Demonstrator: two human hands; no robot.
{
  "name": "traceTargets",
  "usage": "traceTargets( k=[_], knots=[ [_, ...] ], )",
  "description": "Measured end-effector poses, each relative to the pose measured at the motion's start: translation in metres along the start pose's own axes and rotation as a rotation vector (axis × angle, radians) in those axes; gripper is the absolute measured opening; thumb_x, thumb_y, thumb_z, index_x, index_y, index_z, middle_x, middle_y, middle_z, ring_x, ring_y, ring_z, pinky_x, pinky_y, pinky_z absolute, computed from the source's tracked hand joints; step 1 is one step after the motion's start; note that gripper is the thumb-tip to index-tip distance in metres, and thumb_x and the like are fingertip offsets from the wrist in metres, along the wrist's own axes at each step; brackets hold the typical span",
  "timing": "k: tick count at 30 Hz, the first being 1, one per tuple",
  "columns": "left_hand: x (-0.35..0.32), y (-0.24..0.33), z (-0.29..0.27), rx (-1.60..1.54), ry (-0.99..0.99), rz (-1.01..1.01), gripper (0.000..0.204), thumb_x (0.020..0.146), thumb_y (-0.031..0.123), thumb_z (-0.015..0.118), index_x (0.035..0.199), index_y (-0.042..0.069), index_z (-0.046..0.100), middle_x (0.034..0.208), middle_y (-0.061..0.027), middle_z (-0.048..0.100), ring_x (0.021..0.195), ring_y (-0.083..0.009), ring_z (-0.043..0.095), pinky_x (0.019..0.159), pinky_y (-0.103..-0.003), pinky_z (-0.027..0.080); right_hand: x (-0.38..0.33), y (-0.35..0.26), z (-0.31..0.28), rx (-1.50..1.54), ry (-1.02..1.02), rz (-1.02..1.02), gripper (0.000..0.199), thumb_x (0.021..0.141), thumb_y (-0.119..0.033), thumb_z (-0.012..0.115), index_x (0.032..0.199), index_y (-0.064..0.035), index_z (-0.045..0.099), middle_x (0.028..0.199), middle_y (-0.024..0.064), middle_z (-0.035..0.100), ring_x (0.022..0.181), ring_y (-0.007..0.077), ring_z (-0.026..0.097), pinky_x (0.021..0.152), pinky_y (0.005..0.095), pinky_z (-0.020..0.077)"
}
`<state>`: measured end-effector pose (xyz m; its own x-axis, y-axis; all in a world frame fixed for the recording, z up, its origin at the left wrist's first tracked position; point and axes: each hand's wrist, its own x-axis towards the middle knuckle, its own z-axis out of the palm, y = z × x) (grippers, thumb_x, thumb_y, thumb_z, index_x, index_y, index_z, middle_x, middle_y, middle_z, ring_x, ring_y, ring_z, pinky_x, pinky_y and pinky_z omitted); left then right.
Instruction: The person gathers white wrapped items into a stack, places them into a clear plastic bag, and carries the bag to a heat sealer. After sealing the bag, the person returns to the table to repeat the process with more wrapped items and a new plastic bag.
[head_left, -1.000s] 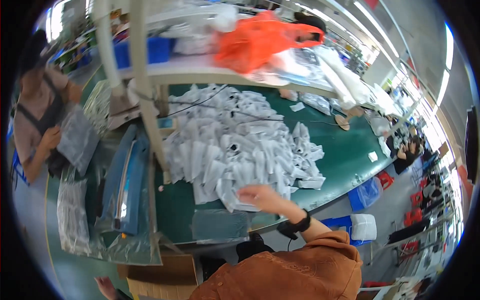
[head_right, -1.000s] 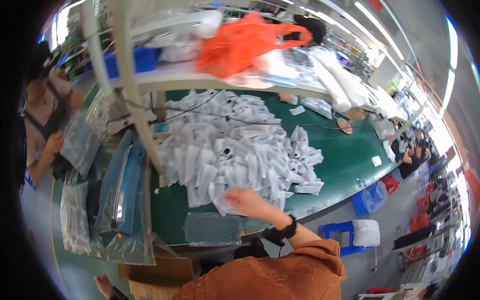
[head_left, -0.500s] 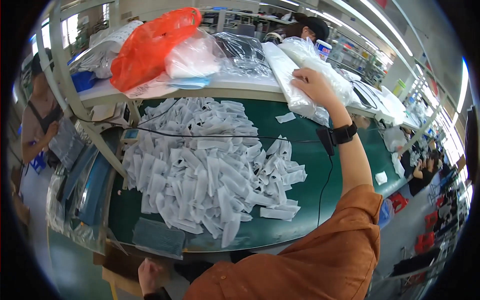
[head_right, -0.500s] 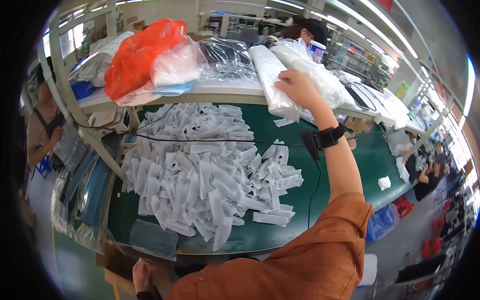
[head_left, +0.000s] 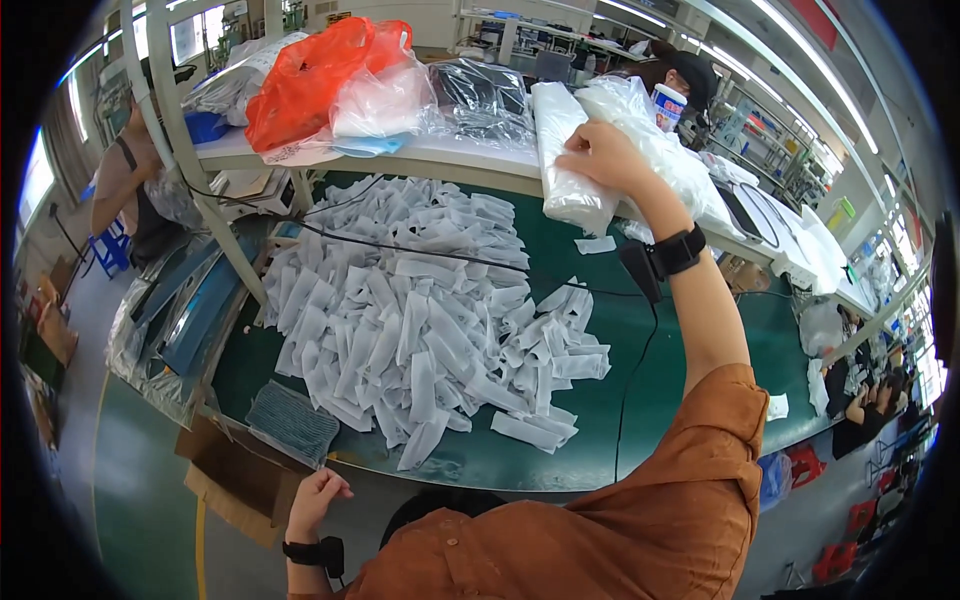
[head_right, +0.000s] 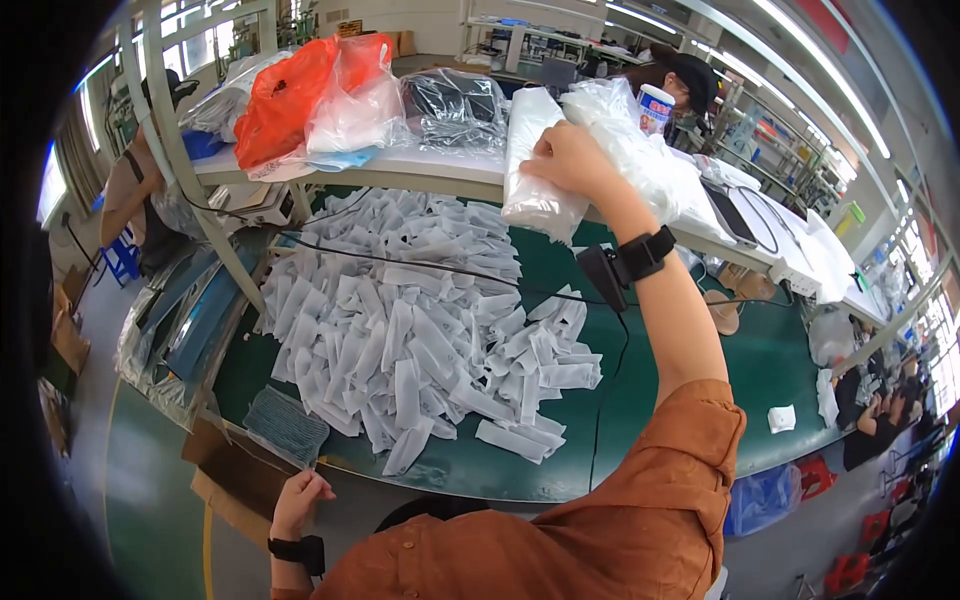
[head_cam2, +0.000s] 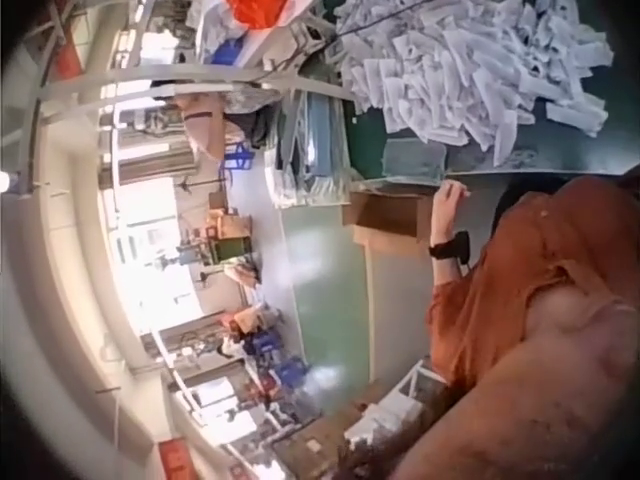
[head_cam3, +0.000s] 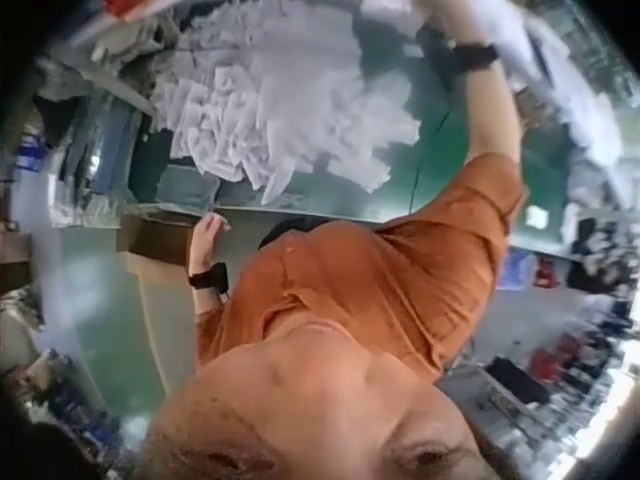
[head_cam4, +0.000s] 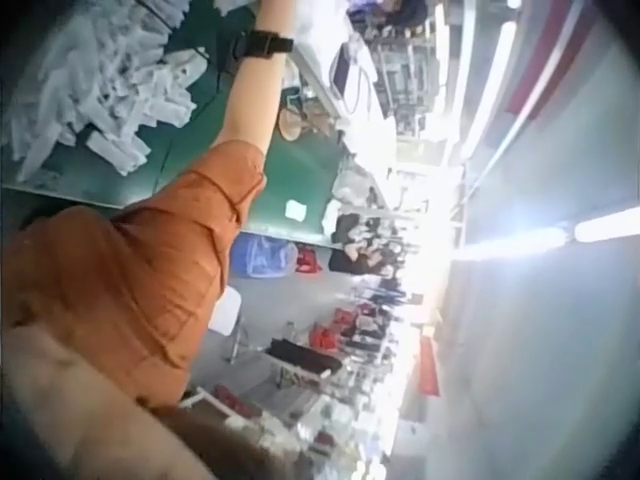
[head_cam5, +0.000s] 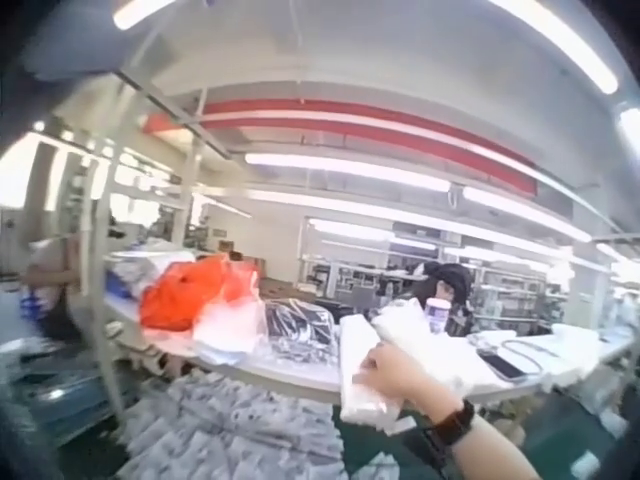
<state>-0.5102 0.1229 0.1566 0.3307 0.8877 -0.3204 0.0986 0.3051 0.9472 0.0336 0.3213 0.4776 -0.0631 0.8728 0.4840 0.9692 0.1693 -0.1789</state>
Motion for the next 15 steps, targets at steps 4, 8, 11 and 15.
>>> traceTargets(
  k=[4, 8, 11, 15],
  knots=[
    [-0.005, -0.001, -0.009, 0.007, 0.021, 0.006, 0.022, 0.099, 0.017, 0.052, 0.088, 0.000, 0.060, 0.079, -0.0067, 0.064, 0.076, -0.0158, 0.065, 0.075, -0.029, 0.052, 0.010, -0.006, -0.005, 0.058, -0.019, 0.031, 0.019, 0.077, -0.017, 0.070, 0.074, 0.0016, 0.068, 0.092, 0.0213, 0.065, 0.089, 0.0390, 0.062, 0.080, 0.0439, 0.0504],
    [-0.008, 0.012, -0.030, 0.029, 0.019, 0.011, 0.022, 0.099, 0.018, 0.053, 0.088, 0.000, 0.061, 0.080, -0.0063, 0.064, 0.076, -0.0154, 0.065, 0.074, -0.029, 0.052, 0.015, 0.000, 0.025, -0.105, 0.178, -0.033, 0.019, 0.080, -0.016, 0.070, 0.081, 0.0023, 0.065, 0.089, 0.0200, 0.064, 0.084, 0.0377, 0.062, 0.075, 0.0436, 0.0487],
    [0.003, 0.023, -0.042, 0.055, -0.034, 0.028, 0.022, 0.099, 0.018, 0.054, 0.088, 0.001, 0.061, 0.081, -0.0060, 0.064, 0.077, -0.0153, 0.065, 0.074, -0.028, 0.052, 0.030, 0.006, 0.025, -0.183, 0.618, -0.106, 0.018, 0.083, -0.016, 0.067, 0.088, 0.0010, 0.063, 0.088, 0.0195, 0.064, 0.083, 0.0394, 0.061, 0.074, 0.0452, 0.0483],
    [0.020, 0.040, -0.046, 0.033, -0.129, 0.037, 0.019, 0.098, 0.017, 0.055, 0.091, 0.000, 0.061, 0.083, -0.0058, 0.065, 0.078, -0.0147, 0.065, 0.075, -0.027, 0.051, 0.053, 0.004, -0.003, -0.141, 0.701, 0.147, 0.019, 0.088, -0.019, 0.062, 0.094, -0.0010, 0.062, 0.090, 0.0181, 0.066, 0.083, 0.0404, 0.061, 0.075, 0.0447, 0.0486]
  ],
)
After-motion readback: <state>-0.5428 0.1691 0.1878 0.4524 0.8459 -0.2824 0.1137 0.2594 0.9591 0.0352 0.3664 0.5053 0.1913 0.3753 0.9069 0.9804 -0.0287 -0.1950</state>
